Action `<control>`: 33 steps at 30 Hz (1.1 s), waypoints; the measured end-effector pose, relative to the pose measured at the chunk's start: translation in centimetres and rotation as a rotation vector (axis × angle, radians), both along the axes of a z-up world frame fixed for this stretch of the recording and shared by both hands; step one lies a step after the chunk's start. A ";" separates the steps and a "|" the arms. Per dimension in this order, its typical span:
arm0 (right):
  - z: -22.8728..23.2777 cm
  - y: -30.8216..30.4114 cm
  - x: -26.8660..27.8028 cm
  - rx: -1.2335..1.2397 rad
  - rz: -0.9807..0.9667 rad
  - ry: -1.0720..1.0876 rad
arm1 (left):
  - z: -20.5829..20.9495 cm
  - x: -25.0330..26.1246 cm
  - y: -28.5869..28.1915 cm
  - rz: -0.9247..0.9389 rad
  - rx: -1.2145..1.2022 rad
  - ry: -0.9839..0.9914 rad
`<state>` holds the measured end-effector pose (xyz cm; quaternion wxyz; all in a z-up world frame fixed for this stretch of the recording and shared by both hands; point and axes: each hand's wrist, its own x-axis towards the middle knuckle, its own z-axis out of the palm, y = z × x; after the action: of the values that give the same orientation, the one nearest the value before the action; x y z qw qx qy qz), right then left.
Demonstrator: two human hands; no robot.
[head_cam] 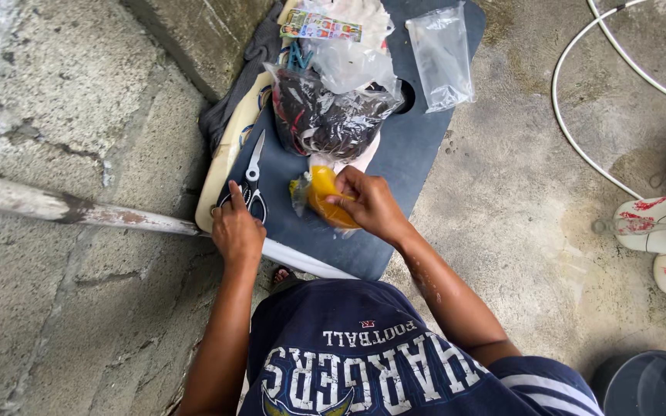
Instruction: The person transfers water between buckets using a scoop, then prepares a cleaning solution in a bucket by stirring a yellow substance with a long-handled tool.
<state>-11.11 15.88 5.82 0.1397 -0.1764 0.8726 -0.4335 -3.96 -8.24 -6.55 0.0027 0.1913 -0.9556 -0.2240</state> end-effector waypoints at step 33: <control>2.3 0.4 0.5 0.386 0.215 0.636 | 9.7 -4.0 5.0 -0.375 0.762 0.557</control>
<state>-10.66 16.32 8.10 -0.0625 -0.3631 0.9144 -0.1676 -7.97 -3.28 3.16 0.1474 -0.0630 -0.7869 -0.5959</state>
